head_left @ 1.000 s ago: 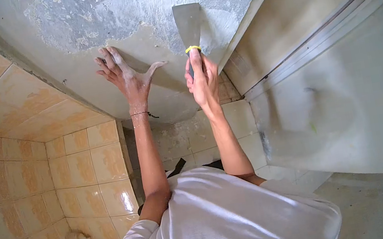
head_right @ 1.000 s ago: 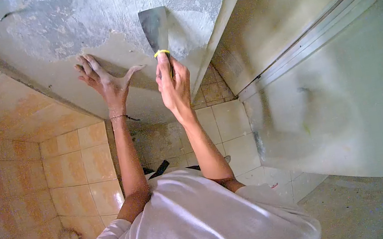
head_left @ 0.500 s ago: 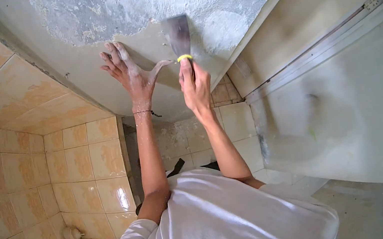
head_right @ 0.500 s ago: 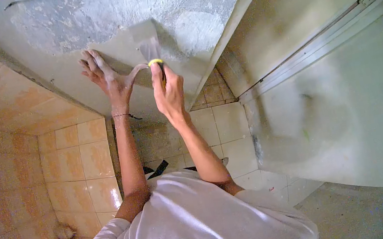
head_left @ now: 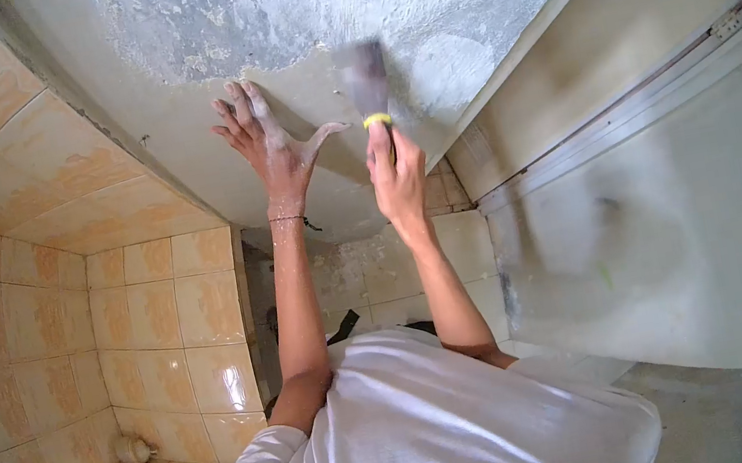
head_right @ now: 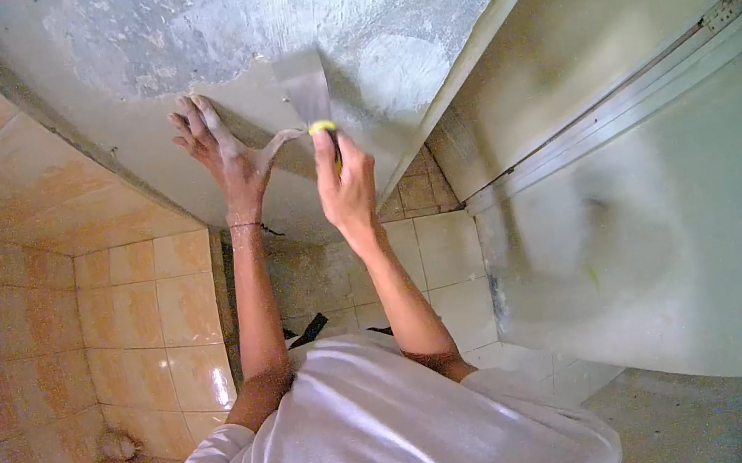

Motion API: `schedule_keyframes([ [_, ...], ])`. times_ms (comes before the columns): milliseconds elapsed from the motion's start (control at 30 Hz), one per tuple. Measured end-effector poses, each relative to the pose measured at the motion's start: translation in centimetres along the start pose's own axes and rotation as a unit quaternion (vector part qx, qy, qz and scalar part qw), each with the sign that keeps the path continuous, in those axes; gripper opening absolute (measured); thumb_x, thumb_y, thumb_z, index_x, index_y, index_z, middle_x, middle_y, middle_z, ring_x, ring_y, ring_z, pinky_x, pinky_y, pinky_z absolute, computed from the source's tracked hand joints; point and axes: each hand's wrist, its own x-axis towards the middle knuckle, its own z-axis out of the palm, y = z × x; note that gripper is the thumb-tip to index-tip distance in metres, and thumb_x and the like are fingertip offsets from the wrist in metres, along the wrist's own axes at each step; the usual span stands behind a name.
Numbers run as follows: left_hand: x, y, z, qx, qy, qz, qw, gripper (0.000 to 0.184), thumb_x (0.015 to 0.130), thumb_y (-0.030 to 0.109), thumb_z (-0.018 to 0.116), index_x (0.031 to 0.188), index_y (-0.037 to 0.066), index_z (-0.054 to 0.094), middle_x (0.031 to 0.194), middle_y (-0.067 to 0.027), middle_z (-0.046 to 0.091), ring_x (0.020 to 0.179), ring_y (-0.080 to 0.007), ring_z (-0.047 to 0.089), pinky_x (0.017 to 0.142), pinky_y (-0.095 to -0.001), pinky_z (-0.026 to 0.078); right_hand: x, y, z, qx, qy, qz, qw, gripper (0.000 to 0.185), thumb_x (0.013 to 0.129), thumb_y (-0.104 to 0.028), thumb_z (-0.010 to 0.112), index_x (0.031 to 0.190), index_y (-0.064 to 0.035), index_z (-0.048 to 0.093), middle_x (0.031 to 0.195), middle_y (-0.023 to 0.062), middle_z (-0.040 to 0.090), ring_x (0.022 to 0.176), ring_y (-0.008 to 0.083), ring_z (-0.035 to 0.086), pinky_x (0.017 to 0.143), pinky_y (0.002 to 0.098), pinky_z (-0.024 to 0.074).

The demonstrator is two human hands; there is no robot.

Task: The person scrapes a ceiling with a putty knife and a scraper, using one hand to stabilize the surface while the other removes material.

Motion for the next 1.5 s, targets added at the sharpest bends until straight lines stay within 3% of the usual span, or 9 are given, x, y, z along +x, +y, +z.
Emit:
schedule_keyframes([
  [233,-0.4,-0.1,-0.1,0.022,-0.013,0.008,1.0,0.144,0.062,0.07,0.087,0.166,0.001,0.016,0.174,-0.0187,0.011,0.16,-0.0448,0.002,0.126,-0.0661,0.005,-3.2,4.6,-0.7,-0.058,0.001,0.043,0.997,0.045,0.11,-0.037,0.052,0.097,0.0039,0.066,0.066,0.0191,0.054,0.057,0.0263,0.051,0.057,0.0428,0.0389],
  [500,0.0,0.2,-0.2,0.045,-0.009,0.018,0.999,0.147,0.06,0.069,0.089,0.166,-0.002,0.013,0.173,-0.0229,0.009,0.158,-0.0496,0.007,0.126,-0.0659,0.011,-2.8,6.4,-2.0,-0.038,-0.013,0.042,0.998,0.049,0.11,-0.043,0.053,0.096,0.0013,0.067,0.065,0.0077,0.053,0.058,0.0171,0.048,0.055,0.0389,0.0382],
  [567,-0.1,0.2,0.1,0.004,0.0,0.013,1.0,0.144,0.063,0.068,0.088,0.167,0.003,0.013,0.175,-0.0167,0.009,0.16,-0.0449,0.001,0.125,-0.0684,0.004,-1.9,5.4,-1.7,-0.026,-0.013,0.031,0.999,0.049,0.11,-0.044,0.053,0.099,0.0015,0.069,0.065,0.0075,0.055,0.058,0.0156,0.049,0.054,0.0377,0.0369],
  [700,0.0,0.4,-0.2,0.007,-0.007,0.006,1.0,0.146,0.062,0.069,0.088,0.167,0.003,0.012,0.175,-0.0177,0.009,0.16,-0.0463,0.002,0.124,-0.0691,0.005,-2.4,8.0,-2.3,-0.041,-0.015,0.016,0.999,0.048,0.109,-0.043,0.053,0.098,0.001,0.069,0.064,0.0066,0.056,0.057,0.0151,0.05,0.053,0.0378,0.0385],
  [767,0.0,0.6,-0.3,0.008,-0.005,0.009,1.0,0.147,0.061,0.07,0.088,0.167,0.002,0.012,0.174,-0.0186,0.01,0.159,-0.047,0.003,0.124,-0.0697,0.006,-3.4,10.0,-2.8,-0.029,-0.02,0.073,0.997,0.048,0.109,-0.042,0.053,0.095,0.0006,0.068,0.064,0.0067,0.057,0.057,0.0157,0.05,0.054,0.0382,0.0397],
  [933,-0.2,0.4,0.2,0.01,0.001,0.03,1.0,0.149,0.06,0.071,0.089,0.167,0.0,0.012,0.174,-0.019,0.009,0.159,-0.0473,0.004,0.124,-0.0702,0.006,-2.3,5.7,-2.6,-0.001,-0.021,0.065,0.998,0.052,0.108,-0.046,0.053,0.091,0.0013,0.065,0.063,0.0092,0.054,0.058,0.0171,0.051,0.056,0.0388,0.0404],
  [1067,-0.2,0.3,0.3,0.033,0.019,0.044,0.998,0.152,0.058,0.072,0.089,0.166,0.0,0.012,0.174,-0.0196,0.009,0.159,-0.0484,0.004,0.123,-0.0707,0.007,-4.1,13.0,-3.6,-0.025,-0.004,0.044,0.999,0.054,0.108,-0.048,0.053,0.086,0.0007,0.062,0.062,0.0082,0.053,0.059,0.0144,0.049,0.056,0.038,0.0391],
  [1300,-0.5,0.1,0.3,0.037,-0.001,0.043,0.998,0.154,0.057,0.072,0.09,0.166,-0.002,0.011,0.174,-0.0215,0.006,0.158,-0.0509,0.003,0.122,-0.0725,0.008,-3.1,8.7,-3.9,0.02,0.0,0.063,0.998,0.052,0.11,-0.043,0.05,0.086,0.0013,0.062,0.063,0.0088,0.055,0.057,0.0185,0.053,0.057,0.038,0.0419],
  [1500,-0.3,0.2,0.4,0.05,-0.012,0.02,0.998,0.159,0.054,0.073,0.091,0.166,-0.004,0.009,0.173,-0.025,0.005,0.157,-0.0522,0.002,0.122,-0.0723,0.007,-4.8,12.5,-5.0,0.051,0.006,0.139,0.989,0.054,0.106,-0.05,0.055,0.082,-0.003,0.06,0.062,-0.0004,0.05,0.058,0.0106,0.048,0.055,0.0324,0.0385],
])
